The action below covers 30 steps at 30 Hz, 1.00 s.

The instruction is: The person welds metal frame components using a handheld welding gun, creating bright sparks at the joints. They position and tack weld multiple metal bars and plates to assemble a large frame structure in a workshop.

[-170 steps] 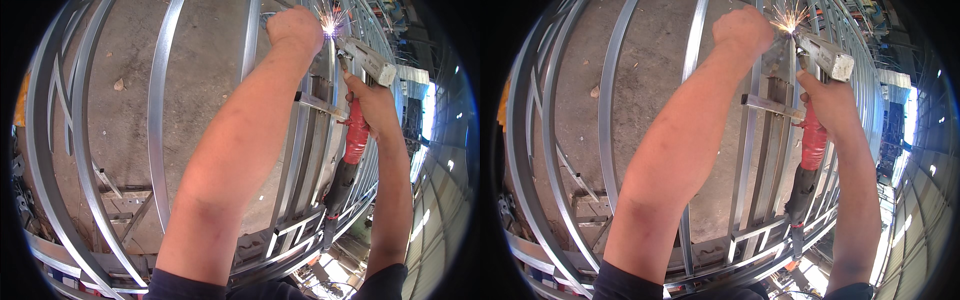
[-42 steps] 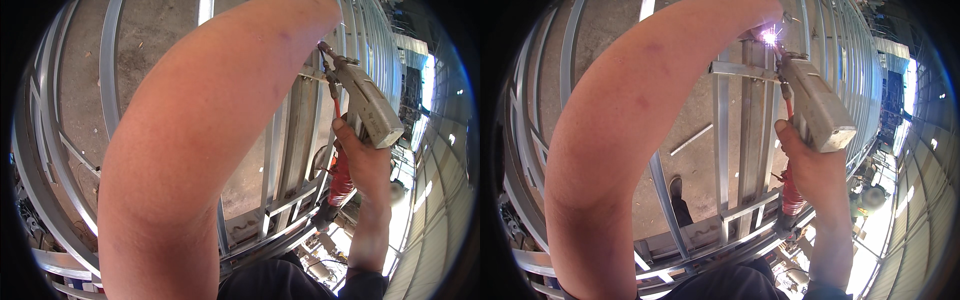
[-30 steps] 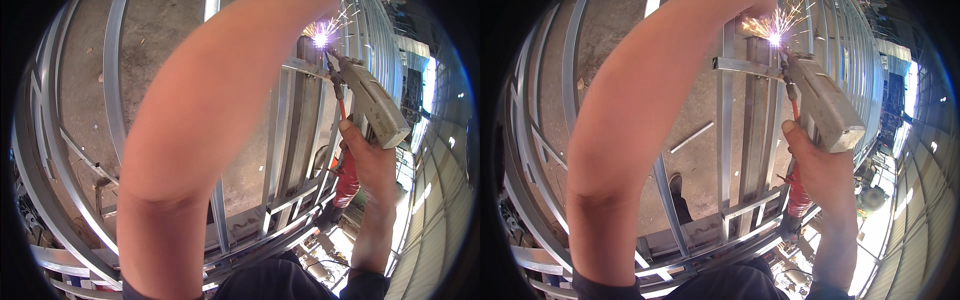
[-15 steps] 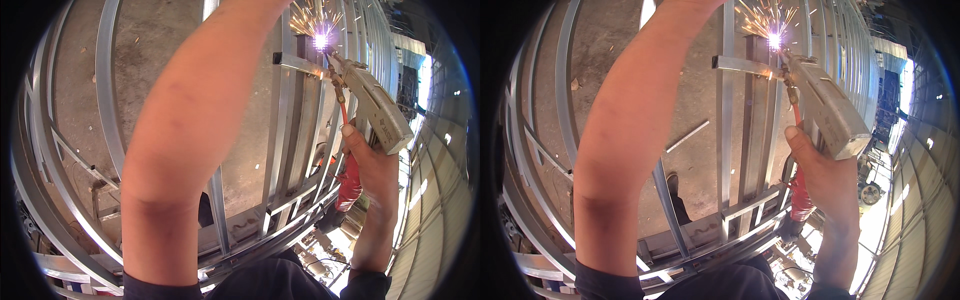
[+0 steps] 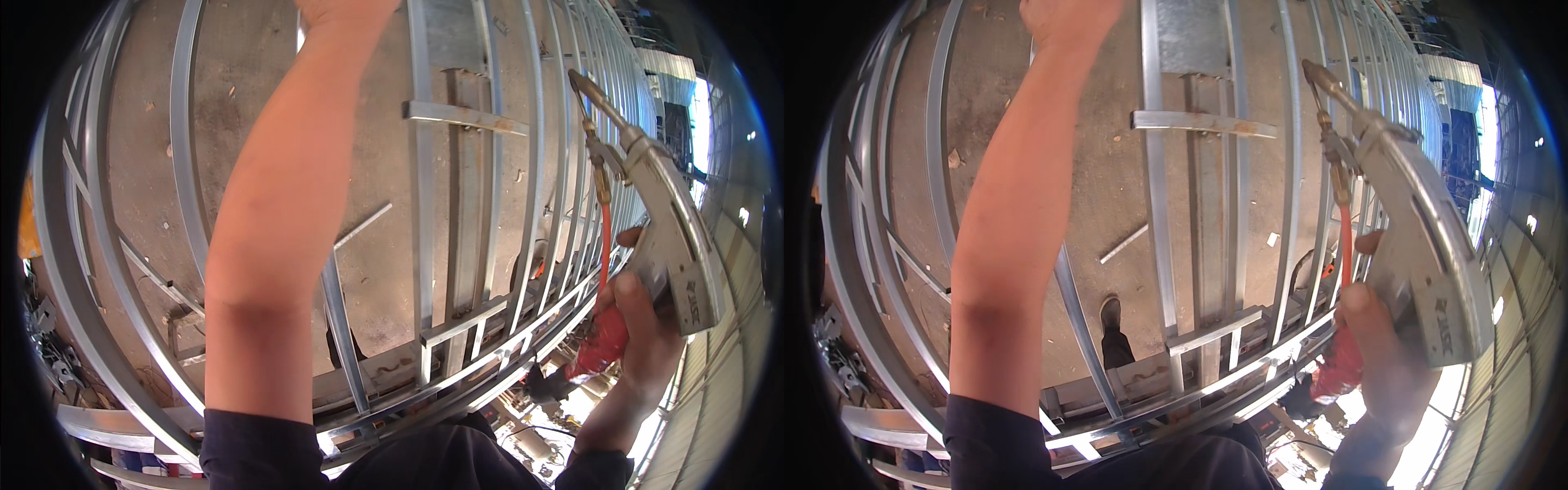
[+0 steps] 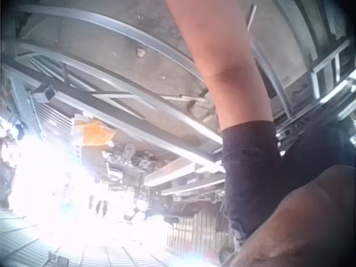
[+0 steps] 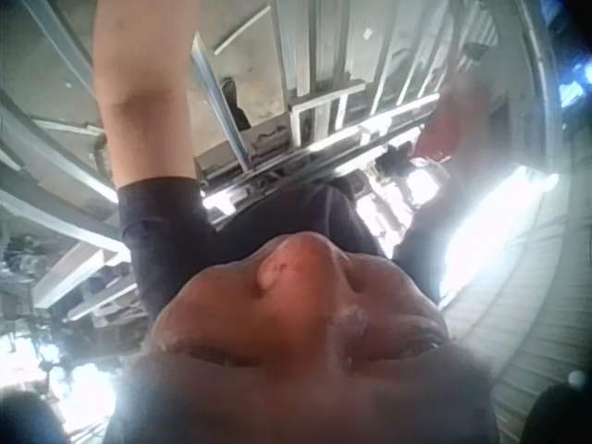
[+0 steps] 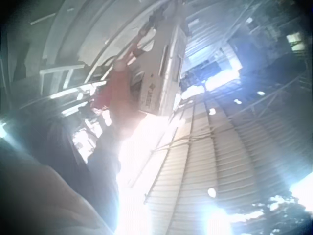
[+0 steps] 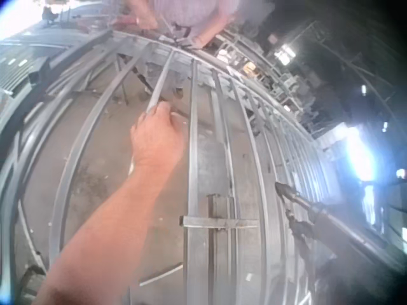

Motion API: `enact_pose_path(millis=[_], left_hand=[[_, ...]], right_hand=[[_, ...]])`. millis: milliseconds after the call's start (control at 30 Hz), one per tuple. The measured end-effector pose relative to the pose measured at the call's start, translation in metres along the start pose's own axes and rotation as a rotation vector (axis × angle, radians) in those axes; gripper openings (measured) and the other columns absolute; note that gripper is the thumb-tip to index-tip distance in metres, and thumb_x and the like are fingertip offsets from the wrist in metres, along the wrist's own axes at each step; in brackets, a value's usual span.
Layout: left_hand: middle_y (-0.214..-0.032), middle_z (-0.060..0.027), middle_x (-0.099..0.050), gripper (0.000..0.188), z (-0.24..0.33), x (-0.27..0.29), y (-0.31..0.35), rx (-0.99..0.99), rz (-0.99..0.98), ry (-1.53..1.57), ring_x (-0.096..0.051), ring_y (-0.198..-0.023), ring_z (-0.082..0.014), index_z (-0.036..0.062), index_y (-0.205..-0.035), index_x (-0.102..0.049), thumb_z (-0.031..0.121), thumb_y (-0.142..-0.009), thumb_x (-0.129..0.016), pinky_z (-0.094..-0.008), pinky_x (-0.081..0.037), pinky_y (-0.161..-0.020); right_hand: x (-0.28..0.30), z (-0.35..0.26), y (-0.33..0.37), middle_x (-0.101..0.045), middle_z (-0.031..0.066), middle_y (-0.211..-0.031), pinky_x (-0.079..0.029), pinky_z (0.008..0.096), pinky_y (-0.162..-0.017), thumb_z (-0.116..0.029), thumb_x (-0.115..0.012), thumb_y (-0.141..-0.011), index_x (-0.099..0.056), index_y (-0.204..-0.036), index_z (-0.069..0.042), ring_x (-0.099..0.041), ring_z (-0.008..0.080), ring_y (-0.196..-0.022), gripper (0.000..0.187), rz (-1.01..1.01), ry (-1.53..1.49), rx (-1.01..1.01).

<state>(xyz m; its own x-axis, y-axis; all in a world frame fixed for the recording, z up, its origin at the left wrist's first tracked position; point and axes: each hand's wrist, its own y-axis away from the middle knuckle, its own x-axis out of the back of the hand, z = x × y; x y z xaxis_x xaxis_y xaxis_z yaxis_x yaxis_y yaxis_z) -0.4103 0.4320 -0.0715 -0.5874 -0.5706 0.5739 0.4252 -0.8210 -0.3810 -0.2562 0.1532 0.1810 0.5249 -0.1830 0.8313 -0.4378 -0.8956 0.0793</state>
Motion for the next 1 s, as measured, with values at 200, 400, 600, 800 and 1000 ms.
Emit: enact_pose_path(millis=[200, 400, 600, 800, 1000], left_hand=[[-0.112, -0.0192, -0.076, 0.044, 0.0, -0.016, -0.002, -0.015, -0.068, -0.033, -0.071, -0.106, -0.0416, 0.0045, -0.107, -0.071, 0.041, -0.104, -0.047, -0.0504, -0.055, -0.091], [-0.099, -0.0223, -0.074, 0.049, -0.013, 0.044, -0.007, 0.171, -0.297, 0.14, -0.07, -0.095, -0.0416, 0.0008, -0.103, -0.072, 0.046, -0.103, -0.054, -0.0509, -0.054, -0.083], [-0.072, -0.0106, -0.064, 0.043, -0.004, 0.187, 0.164, 0.265, -0.631, 0.294, -0.058, -0.067, -0.0211, -0.001, -0.091, -0.068, 0.039, -0.105, -0.06, -0.04, -0.049, -0.064], [-0.1, -0.0024, -0.066, 0.023, -0.005, 0.341, 0.4, 0.577, -0.882, 0.532, -0.06, -0.092, -0.0101, 0.0018, -0.122, -0.064, 0.008, -0.1, -0.063, -0.0276, -0.051, -0.081], [-0.106, -0.0085, -0.074, 0.027, 0.06, 0.431, 0.549, 0.553, -1.106, 0.384, -0.068, -0.1, -0.0158, 0.0003, -0.12, -0.07, 0.016, -0.099, -0.068, -0.032, -0.054, -0.091]], right_hand=[[0.094, 0.054, 0.057, -0.067, 0.0047, -0.113, -0.052, 0.0242, -0.068, -0.003, -0.072, -0.092, -0.06, -0.136, -0.001, -0.062, 0.0091, -0.079, 0.046, 0.005, 0.053, -0.042], [0.158, 0.124, 0.13, -0.06, 0.0, -0.101, -0.046, 0.0255, -0.069, 0.001, -0.073, -0.093, -0.061, -0.132, -0.005, -0.054, 0.0061, -0.083, 0.041, -0.082, -0.035, -0.241], [0.186, 0.225, 0.209, -0.066, 0.0068, -0.104, -0.053, 0.0322, -0.076, 0.005, -0.072, -0.087, -0.059, -0.127, -0.002, -0.063, 0.0156, -0.088, 0.043, -0.006, -0.005, -0.002], [0.17, 0.303, 0.259, -0.068, 0.0119, -0.11, -0.056, 0.0337, -0.086, 0.003, -0.073, -0.087, -0.063, -0.132, -0.001, -0.069, 0.0222, -0.098, 0.047, 0.004, -0.25, 0.054], [0.174, 0.315, 0.297, -0.069, 0.0125, -0.112, -0.053, 0.0323, -0.091, -0.004, -0.073, -0.091, -0.044, -0.15, 0.001, -0.067, 0.02, -0.101, 0.067, -0.177, -0.518, 0.223]])
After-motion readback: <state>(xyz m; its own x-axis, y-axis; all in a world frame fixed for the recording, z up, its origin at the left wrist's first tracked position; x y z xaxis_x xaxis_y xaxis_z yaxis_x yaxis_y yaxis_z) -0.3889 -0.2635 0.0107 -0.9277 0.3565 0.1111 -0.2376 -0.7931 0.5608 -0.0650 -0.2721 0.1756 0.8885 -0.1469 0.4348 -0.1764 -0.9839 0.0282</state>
